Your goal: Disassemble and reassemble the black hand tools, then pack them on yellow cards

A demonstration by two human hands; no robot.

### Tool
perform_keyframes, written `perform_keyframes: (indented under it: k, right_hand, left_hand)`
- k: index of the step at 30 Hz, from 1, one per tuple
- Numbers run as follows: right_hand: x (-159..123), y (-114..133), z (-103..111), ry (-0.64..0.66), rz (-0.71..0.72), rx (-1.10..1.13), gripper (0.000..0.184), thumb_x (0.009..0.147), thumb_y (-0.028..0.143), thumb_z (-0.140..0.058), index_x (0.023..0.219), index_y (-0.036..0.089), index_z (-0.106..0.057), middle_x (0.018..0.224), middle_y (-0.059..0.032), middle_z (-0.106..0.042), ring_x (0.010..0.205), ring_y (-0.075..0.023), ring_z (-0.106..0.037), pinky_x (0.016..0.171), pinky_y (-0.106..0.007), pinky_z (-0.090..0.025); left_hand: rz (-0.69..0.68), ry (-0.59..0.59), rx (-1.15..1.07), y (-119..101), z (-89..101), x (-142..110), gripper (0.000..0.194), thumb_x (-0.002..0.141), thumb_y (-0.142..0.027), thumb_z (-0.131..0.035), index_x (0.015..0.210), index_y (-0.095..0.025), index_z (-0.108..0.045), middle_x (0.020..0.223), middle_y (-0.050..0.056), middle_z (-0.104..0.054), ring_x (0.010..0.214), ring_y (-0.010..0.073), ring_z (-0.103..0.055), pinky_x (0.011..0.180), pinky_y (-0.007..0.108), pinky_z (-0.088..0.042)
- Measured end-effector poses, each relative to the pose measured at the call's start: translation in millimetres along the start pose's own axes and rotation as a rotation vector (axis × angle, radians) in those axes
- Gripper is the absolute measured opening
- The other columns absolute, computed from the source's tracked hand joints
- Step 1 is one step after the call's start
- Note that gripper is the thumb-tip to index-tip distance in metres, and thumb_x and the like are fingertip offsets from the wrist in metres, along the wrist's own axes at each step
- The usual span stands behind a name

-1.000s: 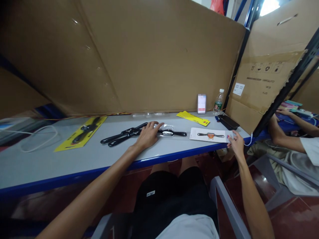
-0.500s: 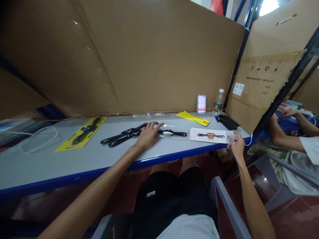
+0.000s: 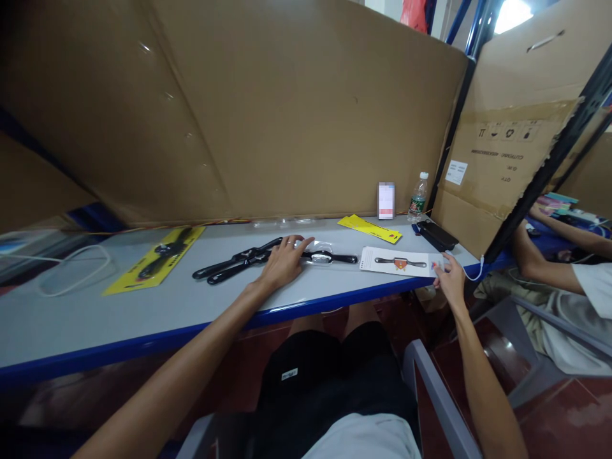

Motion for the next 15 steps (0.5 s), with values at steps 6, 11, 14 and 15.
perform_keyframes:
  k: [6,11,14,15]
  right_hand:
    - [-3,14,-17,0.036,0.029,-0.105,0.068,0.075,0.044,-0.063,0.136,0.013,-0.059,0.075,-0.0034,-0.069,0.039,-0.0141,-0.054,0.04,-0.028,-0.044]
    - [-2,29,-26,0.028,0.098,-0.242,0.061,0.081,0.04,-0.058,0.136,0.015,-0.059,0.086,-0.007,-0.071,0.042,-0.014,-0.054,0.05,-0.031,-0.047]
    - [2,29,-27,0.04,0.132,-0.36,0.058,0.083,0.042,-0.057,0.135,0.015,-0.061,0.082,-0.0065,-0.07,0.051,-0.0177,-0.059,0.059,-0.033,-0.048]
    - [3,29,-26,0.035,0.153,-0.418,0.056,0.083,0.043,-0.058,0.132,0.016,-0.063,0.08,-0.0064,-0.07,0.057,-0.0198,-0.061,0.063,-0.033,-0.048]
  left_hand:
    - [0.012,-0.012,-0.036,2,-0.8,0,0.079,0.079,-0.007,-0.051,0.155,-0.025,-0.042,0.145,0.017,-0.048,0.136,0.0367,-0.041,0.103,0.053,-0.044]
    - [0.008,-0.003,-0.01,0,0.3,0,0.079,0.078,-0.005,-0.049,0.155,-0.023,-0.042,0.145,0.018,-0.047,0.135,0.0367,-0.041,0.1,0.053,-0.046]
    - [0.012,-0.006,0.0,-1,1.5,0,0.078,0.078,-0.005,-0.048,0.154,-0.021,-0.042,0.145,0.018,-0.048,0.135,0.0367,-0.042,0.1,0.053,-0.047]
    - [0.011,-0.005,0.0,-1,1.2,0,0.078,0.078,-0.005,-0.048,0.154,-0.021,-0.042,0.145,0.018,-0.048,0.135,0.0363,-0.043,0.101,0.053,-0.047]
Point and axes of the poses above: each hand's wrist, its own x-axis towards the middle knuckle, its own z-axis out of the back of the hand, y = z × x, the point moved 9 cm from there along x, towards the middle knuckle
